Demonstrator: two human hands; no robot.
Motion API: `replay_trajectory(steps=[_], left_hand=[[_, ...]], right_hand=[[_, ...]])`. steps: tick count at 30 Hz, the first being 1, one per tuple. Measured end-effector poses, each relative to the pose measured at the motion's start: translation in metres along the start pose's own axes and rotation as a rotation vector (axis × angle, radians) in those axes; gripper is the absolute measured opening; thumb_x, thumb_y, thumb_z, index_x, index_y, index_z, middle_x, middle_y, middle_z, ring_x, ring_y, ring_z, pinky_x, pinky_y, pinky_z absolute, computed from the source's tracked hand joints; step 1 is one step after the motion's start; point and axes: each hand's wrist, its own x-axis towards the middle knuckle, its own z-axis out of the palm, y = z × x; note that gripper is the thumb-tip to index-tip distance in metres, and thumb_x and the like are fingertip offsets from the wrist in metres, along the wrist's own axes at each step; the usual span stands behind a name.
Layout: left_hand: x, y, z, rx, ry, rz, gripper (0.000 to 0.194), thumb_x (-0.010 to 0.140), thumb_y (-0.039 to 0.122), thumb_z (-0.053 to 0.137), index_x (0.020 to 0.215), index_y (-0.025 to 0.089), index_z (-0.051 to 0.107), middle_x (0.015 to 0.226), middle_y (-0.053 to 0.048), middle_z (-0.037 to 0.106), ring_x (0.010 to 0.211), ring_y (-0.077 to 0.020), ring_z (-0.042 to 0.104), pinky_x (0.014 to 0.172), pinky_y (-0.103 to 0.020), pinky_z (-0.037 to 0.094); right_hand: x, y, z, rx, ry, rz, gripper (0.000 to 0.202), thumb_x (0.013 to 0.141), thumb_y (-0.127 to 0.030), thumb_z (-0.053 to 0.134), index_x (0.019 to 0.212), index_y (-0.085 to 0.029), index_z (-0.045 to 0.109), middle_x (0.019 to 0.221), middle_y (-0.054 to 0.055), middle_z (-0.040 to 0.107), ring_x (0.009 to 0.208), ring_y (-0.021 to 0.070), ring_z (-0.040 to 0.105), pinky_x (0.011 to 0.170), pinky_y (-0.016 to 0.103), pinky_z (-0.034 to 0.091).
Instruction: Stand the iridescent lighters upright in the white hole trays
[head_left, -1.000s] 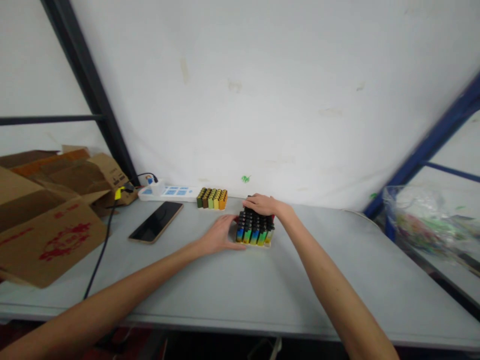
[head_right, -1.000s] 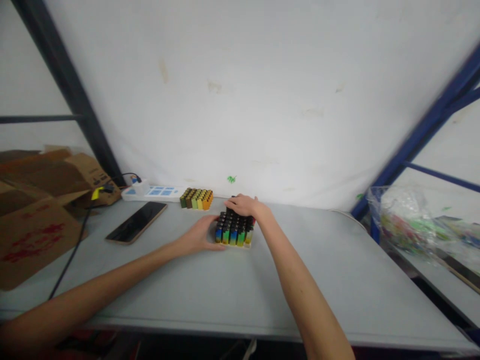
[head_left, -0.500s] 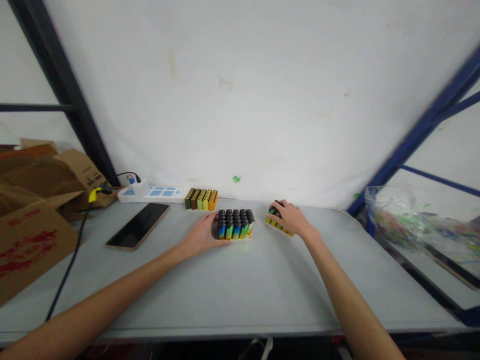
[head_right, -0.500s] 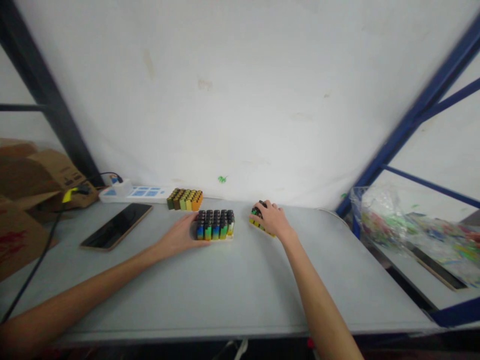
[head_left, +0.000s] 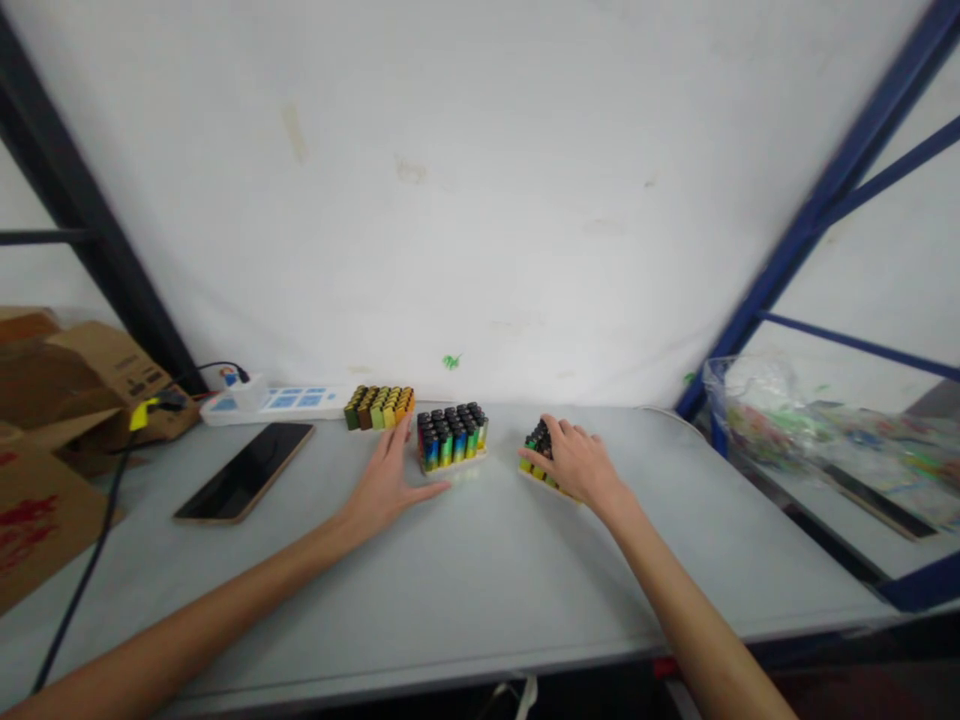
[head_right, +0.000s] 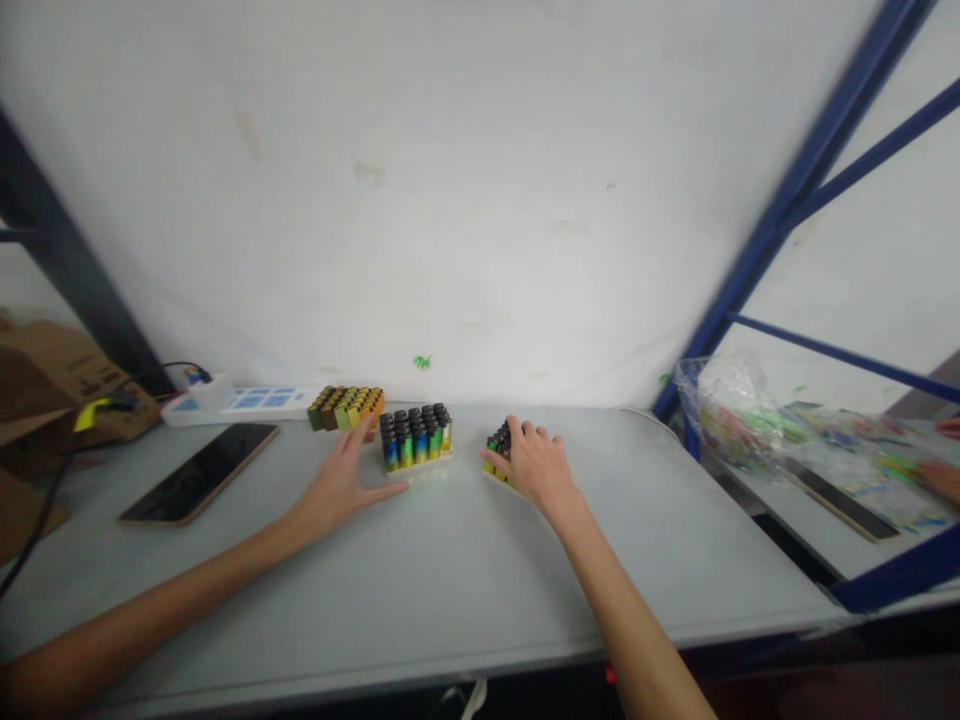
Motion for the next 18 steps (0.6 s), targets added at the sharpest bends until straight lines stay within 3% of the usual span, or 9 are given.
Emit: replay_trajectory(steps=[3,6,10,14,18], left_hand=[[-0.005,0.013,-0.007,0.036,0.104,0.078,0.107,0.082,0.056,0.077,0.162,0.024,0.013,0.137,-0.015,0.050,0.127,-0.0351,0.055,0.113,-0.057,0.043],[-0.006,0.020,-0.014,0.073,0.195,0.226,0.093,0.089,0.046,0.072,0.161,0.027,0.016,0.141,-0.014,0.045,0.131,-0.0343,0.051,0.115,-0.057,0.042],[-0.012,0.029,-0.020,0.093,0.291,0.426,0.077,0.095,0.030,0.063,0.159,0.033,0.021,0.140,-0.011,0.047,0.133,-0.0334,0.049,0.115,-0.057,0.043],[-0.016,0.061,-0.013,-0.019,0.126,0.509,0.071,0.091,0.026,0.063,0.154,0.033,0.032,0.141,-0.012,0.047,0.133,-0.0334,0.050,0.116,-0.054,0.043],[0.004,0.107,0.018,-0.191,-0.128,0.441,0.069,0.087,0.035,0.070,0.150,0.029,0.042,0.153,-0.013,0.037,0.138,-0.0329,0.048,0.120,-0.050,0.040]], right_hand=[[0.002,-0.003,-0.001,-0.018,-0.008,0.014,0.069,0.097,-0.075,0.038,0.134,-0.018,0.052,0.122,0.022,0.067,0.111,0.0382,0.066,0.094,0.049,0.048],[0.007,-0.001,-0.001,0.008,-0.031,0.070,0.070,0.096,-0.076,0.037,0.130,-0.017,0.054,0.119,0.022,0.069,0.108,0.0375,0.068,0.092,0.047,0.049],[0.024,0.022,-0.003,0.163,-0.120,0.203,0.076,0.095,-0.079,0.039,0.129,-0.013,0.057,0.116,0.024,0.072,0.106,0.0361,0.071,0.087,0.042,0.052],[0.041,0.061,-0.006,0.351,-0.230,0.300,0.075,0.094,-0.077,0.044,0.118,-0.010,0.069,0.116,0.024,0.074,0.107,0.0335,0.071,0.088,0.037,0.052],[0.044,0.090,-0.007,0.532,-0.333,0.390,0.072,0.093,-0.076,0.048,0.105,-0.010,0.076,0.111,0.018,0.077,0.095,0.0277,0.074,0.085,0.033,0.053]])
